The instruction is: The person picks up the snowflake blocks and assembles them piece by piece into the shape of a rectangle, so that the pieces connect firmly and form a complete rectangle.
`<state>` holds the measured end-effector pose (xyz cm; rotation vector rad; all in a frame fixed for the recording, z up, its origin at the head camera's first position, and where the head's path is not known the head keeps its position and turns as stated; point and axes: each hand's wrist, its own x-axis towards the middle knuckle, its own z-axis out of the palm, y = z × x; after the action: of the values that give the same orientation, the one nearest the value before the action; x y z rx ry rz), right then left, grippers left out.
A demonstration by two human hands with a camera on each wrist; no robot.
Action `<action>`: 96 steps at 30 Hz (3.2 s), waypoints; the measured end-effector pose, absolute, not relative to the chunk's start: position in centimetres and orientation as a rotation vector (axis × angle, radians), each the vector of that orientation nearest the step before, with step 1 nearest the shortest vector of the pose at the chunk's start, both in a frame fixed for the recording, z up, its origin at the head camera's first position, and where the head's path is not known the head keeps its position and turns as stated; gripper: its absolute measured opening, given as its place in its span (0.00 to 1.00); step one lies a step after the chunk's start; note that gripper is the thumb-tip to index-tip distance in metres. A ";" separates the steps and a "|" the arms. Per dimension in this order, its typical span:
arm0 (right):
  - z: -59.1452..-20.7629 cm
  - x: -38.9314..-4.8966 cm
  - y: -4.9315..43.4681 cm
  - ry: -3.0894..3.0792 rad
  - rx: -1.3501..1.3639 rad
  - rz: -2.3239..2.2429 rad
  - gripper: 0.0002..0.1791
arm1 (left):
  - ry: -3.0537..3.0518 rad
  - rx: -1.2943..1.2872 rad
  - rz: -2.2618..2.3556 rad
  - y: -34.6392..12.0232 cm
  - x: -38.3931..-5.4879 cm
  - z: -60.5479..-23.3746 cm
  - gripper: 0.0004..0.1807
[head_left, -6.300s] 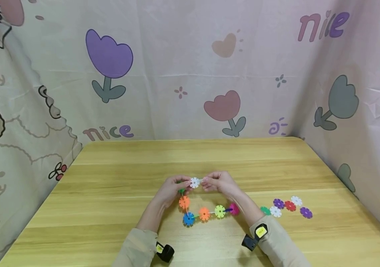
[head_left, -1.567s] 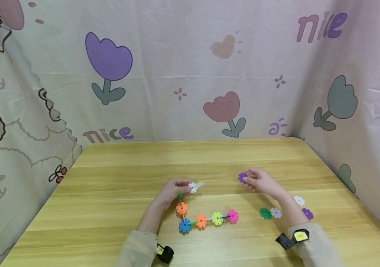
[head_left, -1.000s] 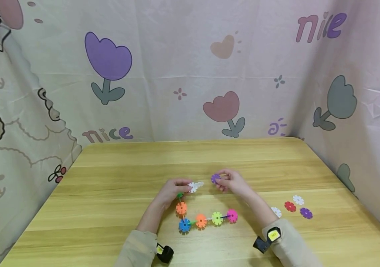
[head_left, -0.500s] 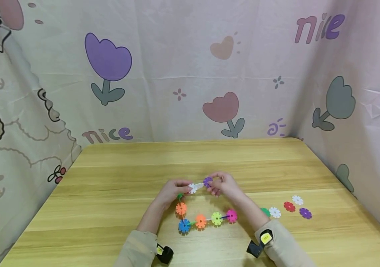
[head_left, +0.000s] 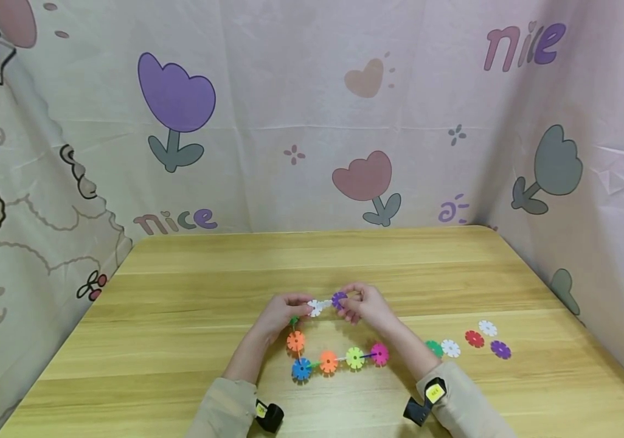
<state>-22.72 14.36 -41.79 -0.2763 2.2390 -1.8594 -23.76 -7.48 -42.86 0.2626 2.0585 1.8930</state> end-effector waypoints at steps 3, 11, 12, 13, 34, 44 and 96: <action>-42.0 -22.8 14.2 2.239 -0.280 -1.868 0.17 | 2.052 0.252 1.900 -7.5 -23.8 -42.8 0.16; -42.1 -22.5 13.5 2.259 -0.268 -1.904 0.14 | 2.039 0.245 1.926 -7.3 -23.7 -42.2 0.15; -42.1 -22.5 13.4 2.256 -0.276 -1.912 0.14 | 2.038 0.246 1.930 -7.3 -23.6 -42.2 0.15; -42.0 -22.5 13.3 2.252 -0.280 -1.918 0.13 | 2.037 0.245 1.935 -7.3 -23.6 -42.1 0.15; -42.5 -22.9 13.6 2.243 -0.325 -1.845 0.16 | 2.057 0.337 1.723 -7.7 -23.9 -42.6 0.23; -41.9 -22.8 13.0 2.251 -0.322 -1.814 0.16 | 2.160 0.456 1.592 -7.3 -24.4 -42.2 0.21; -41.4 -20.8 23.1 2.438 -0.243 -1.769 0.21 | 2.218 0.577 1.552 -7.1 -24.9 -41.5 0.17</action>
<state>-20.81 23.06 -41.36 -0.2434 2.4375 -1.7691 -24.93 -7.15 -41.45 0.5769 2.2178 1.5521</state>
